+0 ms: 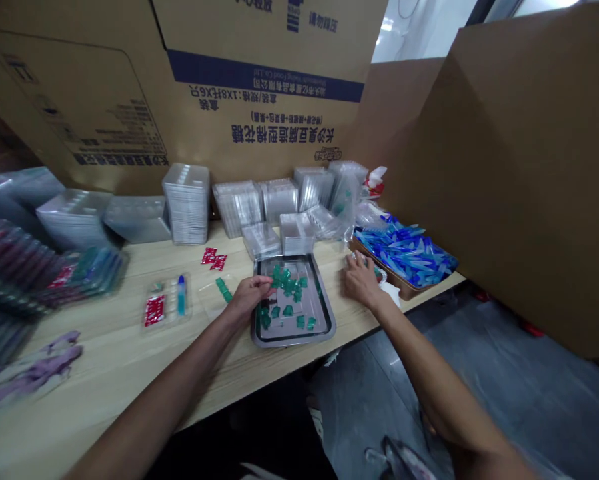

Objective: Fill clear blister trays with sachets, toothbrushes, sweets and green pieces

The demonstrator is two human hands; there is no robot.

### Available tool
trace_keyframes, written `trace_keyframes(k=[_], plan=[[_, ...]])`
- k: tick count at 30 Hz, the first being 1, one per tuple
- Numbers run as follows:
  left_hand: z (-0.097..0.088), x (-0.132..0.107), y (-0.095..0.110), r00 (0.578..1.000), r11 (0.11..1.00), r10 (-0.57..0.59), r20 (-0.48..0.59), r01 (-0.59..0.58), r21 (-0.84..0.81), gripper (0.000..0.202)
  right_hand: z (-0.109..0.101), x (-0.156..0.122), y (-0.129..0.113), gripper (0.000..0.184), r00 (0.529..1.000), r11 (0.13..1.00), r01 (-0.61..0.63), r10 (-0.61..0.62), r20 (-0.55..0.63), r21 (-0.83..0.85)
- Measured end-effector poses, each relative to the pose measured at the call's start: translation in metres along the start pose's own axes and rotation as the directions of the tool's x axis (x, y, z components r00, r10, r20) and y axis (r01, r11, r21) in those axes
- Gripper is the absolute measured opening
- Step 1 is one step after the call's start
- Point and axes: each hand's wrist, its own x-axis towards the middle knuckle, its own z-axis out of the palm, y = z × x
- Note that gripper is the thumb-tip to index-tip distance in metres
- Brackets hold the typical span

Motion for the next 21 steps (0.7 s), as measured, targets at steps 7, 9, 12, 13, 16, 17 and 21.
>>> trace_keyframes(k=[7,9,12,13,16,17,21], plan=[[0.000,-0.003,0.009,1.000,0.995,0.010,0.013,-0.008,-0.103,0.012,0.037,0.005,-0.009,0.044,0.994,0.995,-0.092,0.089,-0.057,-0.048],[-0.002,-0.006,0.013,0.999,0.994,0.000,0.037,0.004,-0.111,0.009,0.031,0.006,-0.008,0.044,0.990,0.994,-0.105,0.102,-0.097,-0.026],[-0.007,-0.008,0.019,0.993,0.995,-0.039,0.110,0.049,-0.091,0.016,0.012,0.004,0.000,0.038,0.963,0.981,-0.192,0.195,-0.183,0.034],[-0.008,-0.009,0.021,0.988,0.994,-0.058,0.140,0.070,-0.087,0.018,0.006,0.003,0.005,0.037,0.948,0.968,-0.246,0.252,-0.195,0.056],[-0.010,-0.008,0.025,0.975,0.986,-0.091,0.201,0.116,-0.117,0.022,-0.009,-0.002,0.023,0.037,0.912,0.919,-0.386,0.393,-0.120,0.076],[-0.010,-0.007,0.025,0.974,0.987,-0.085,0.212,0.111,-0.116,0.023,-0.011,-0.004,0.028,0.036,0.905,0.909,-0.412,0.417,-0.087,0.069],[-0.010,-0.005,0.020,0.976,1.000,-0.017,0.215,0.020,-0.011,0.012,-0.014,-0.010,0.032,0.046,0.918,0.918,-0.386,0.392,-0.061,0.089]])
